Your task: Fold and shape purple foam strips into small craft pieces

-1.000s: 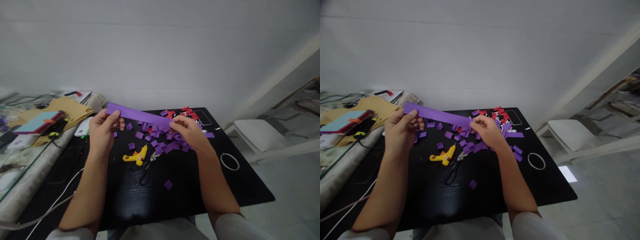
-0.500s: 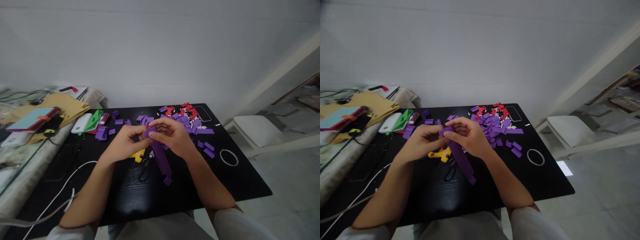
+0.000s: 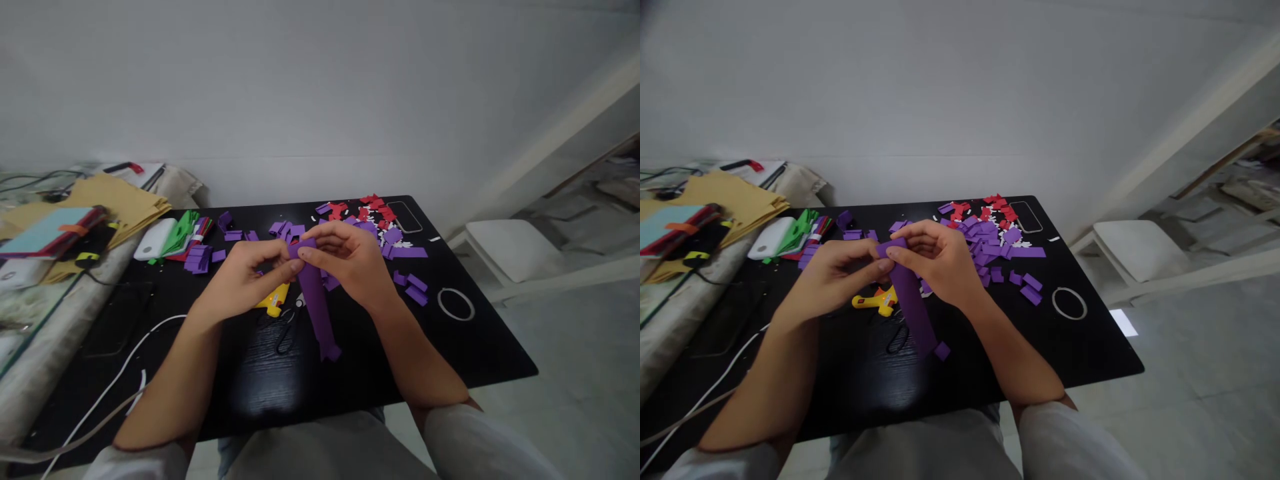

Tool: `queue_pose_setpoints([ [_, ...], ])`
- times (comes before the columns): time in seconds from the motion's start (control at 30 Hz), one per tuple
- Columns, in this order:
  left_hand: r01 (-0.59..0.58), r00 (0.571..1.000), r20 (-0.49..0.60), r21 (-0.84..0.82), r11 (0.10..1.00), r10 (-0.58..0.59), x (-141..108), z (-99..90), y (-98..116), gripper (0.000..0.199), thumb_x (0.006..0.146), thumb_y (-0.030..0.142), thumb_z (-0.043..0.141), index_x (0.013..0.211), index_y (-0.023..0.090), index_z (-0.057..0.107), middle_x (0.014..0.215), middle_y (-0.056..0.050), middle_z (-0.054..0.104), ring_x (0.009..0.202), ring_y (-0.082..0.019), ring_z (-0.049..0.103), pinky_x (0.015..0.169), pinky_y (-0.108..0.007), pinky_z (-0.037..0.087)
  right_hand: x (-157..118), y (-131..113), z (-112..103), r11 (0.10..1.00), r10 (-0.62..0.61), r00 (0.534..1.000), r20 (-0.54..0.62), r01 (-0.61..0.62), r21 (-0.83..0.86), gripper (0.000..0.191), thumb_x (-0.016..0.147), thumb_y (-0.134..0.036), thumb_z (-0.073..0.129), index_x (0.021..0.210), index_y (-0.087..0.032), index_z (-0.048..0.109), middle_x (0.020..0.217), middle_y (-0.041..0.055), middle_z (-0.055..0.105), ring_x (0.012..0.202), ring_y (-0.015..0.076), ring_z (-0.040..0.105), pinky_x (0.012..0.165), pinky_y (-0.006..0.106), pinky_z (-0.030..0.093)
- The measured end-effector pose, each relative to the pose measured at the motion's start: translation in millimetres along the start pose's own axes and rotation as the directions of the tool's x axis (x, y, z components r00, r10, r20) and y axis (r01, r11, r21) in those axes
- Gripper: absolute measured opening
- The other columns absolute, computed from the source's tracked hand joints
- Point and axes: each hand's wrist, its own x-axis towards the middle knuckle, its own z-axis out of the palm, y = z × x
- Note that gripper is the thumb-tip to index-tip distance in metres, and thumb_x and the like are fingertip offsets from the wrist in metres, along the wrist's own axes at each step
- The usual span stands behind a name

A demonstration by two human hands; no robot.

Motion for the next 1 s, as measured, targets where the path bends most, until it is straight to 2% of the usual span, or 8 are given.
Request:
queue_pose_setpoints([
  [0.17,-0.015,1.000,0.011,0.018,1.000,0.015,0.7,0.0,-0.5,0.026,0.102,0.034,0.066,0.082,0.018,0.070,0.072,0.003,0.072,0.064,-0.009,0.064,0.059,-0.019,0.049,0.0,0.9,0.2,0.999,-0.012,1.000,-0.021,0.012,-0.039,0.031,0.071,-0.032,0.096,0.094,-0.021,0.078,0.086,0.0002,0.080,0.084,0.0164,0.078,0.079,0.029,0.065],
  [0.33,-0.037,0.999,0.008,0.029,0.999,0.037,1.0,0.0,0.3,0.024,0.102,0.032,0.066,0.082,0.019,0.070,0.072,0.003,0.072,0.064,-0.009,0.064,0.061,-0.019,0.049,-0.5,0.5,0.3,0.997,-0.023,1.000,-0.022,0.021,-0.074,0.033,0.072,-0.039,0.095,0.095,-0.021,0.079,0.086,0.0010,0.080,0.085,0.0176,0.078,0.081,0.032,0.066],
  [0.67,-0.077,0.997,0.029,0.102,0.992,0.074,1.0,-0.2,4.1,0.026,0.102,0.029,0.066,0.079,0.018,0.069,0.067,0.004,0.071,0.058,-0.008,0.063,0.056,-0.019,0.047,0.4,3.8,0.9,0.999,-0.018,1.000,-0.022,0.017,-0.047,0.031,0.071,-0.036,0.097,0.093,-0.021,0.080,0.088,0.0016,0.082,0.086,0.0175,0.079,0.081,0.030,0.066],
  [0.73,-0.113,0.993,-0.008,0.120,0.986,0.115,0.5,-1.0,3.4,0.022,0.100,0.030,0.071,0.081,0.019,0.072,0.068,0.004,0.072,0.058,-0.009,0.064,0.056,-0.020,0.048,0.9,3.3,-1.1,1.000,0.001,1.000,-0.005,-0.001,-0.013,0.031,0.070,-0.035,0.097,0.093,-0.022,0.081,0.088,0.0009,0.082,0.086,0.0169,0.079,0.083,0.029,0.066],
  [0.83,-0.174,0.967,-0.163,0.135,0.975,0.195,0.0,-2.8,0.4,0.008,0.095,0.030,0.078,0.095,0.021,0.078,0.081,0.001,0.079,0.069,-0.012,0.072,0.065,-0.022,0.055,1.4,2.1,-4.1,0.999,0.026,0.999,0.019,-0.027,0.026,0.031,0.070,-0.034,0.098,0.094,-0.023,0.082,0.091,0.0007,0.083,0.090,0.0171,0.080,0.087,0.030,0.066],
  [0.9,-0.232,0.935,-0.239,0.152,0.961,0.263,0.2,-3.8,-2.5,0.012,0.094,0.027,0.080,0.105,0.024,0.080,0.091,-0.001,0.082,0.078,-0.014,0.076,0.072,-0.024,0.059,1.6,1.7,-5.3,0.999,0.042,0.999,0.030,-0.043,0.032,0.032,0.069,-0.034,0.098,0.094,-0.023,0.082,0.092,0.0007,0.084,0.091,0.0175,0.080,0.088,0.031,0.066],
  [1.0,-0.339,0.889,-0.250,0.201,0.919,0.383,1.5,-4.4,-5.9,0.018,0.091,0.022,0.082,0.109,0.026,0.082,0.095,-0.002,0.084,0.083,-0.015,0.078,0.077,-0.026,0.062,1.7,1.5,-5.7,0.997,0.062,0.997,0.041,-0.064,0.040,0.033,0.069,-0.035,0.098,0.094,-0.023,0.082,0.092,0.0002,0.084,0.091,0.0171,0.080,0.089,0.031,0.065],
])
